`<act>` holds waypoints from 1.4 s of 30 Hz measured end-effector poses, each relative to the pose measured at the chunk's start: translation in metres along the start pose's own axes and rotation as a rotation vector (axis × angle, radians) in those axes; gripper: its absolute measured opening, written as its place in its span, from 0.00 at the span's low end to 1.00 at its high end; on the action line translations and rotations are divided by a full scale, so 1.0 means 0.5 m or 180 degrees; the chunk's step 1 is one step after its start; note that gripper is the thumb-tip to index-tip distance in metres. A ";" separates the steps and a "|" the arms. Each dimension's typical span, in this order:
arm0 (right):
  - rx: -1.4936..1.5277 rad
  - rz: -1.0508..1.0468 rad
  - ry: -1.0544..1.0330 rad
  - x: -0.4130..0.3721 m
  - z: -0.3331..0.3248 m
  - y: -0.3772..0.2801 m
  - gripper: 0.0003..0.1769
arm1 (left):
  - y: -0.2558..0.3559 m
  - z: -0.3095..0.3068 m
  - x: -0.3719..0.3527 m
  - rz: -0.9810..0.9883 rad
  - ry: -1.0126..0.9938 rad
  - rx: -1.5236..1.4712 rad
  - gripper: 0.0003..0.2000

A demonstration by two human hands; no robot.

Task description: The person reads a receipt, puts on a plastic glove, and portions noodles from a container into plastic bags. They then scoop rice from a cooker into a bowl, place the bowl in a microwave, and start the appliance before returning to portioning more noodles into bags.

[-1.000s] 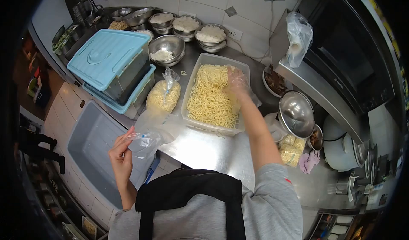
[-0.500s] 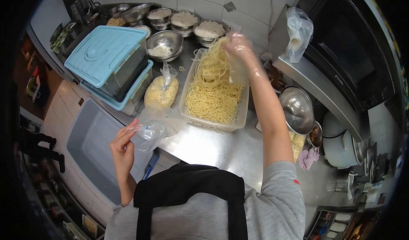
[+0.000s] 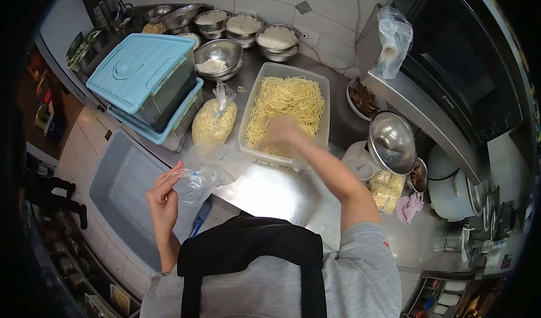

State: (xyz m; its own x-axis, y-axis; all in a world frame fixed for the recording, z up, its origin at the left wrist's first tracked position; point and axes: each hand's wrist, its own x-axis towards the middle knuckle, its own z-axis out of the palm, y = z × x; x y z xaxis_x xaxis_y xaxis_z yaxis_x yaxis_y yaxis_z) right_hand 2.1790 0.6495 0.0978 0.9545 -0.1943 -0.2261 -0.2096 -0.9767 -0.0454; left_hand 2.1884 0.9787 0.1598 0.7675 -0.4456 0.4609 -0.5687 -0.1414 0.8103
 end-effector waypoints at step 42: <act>0.0406 0.0634 0.0242 -0.033 0.099 0.148 0.35 | 0.032 0.065 0.176 0.0574 0.0798 -0.1128 0.27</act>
State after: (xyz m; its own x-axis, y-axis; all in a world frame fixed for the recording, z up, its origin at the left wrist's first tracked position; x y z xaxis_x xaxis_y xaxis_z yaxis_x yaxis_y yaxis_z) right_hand 2.1371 0.5848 0.0500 0.9039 -0.3928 -0.1691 -0.4156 -0.9001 -0.1307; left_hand 2.2374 0.9083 0.2014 0.7382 -0.2018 0.6437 -0.5970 0.2487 0.7627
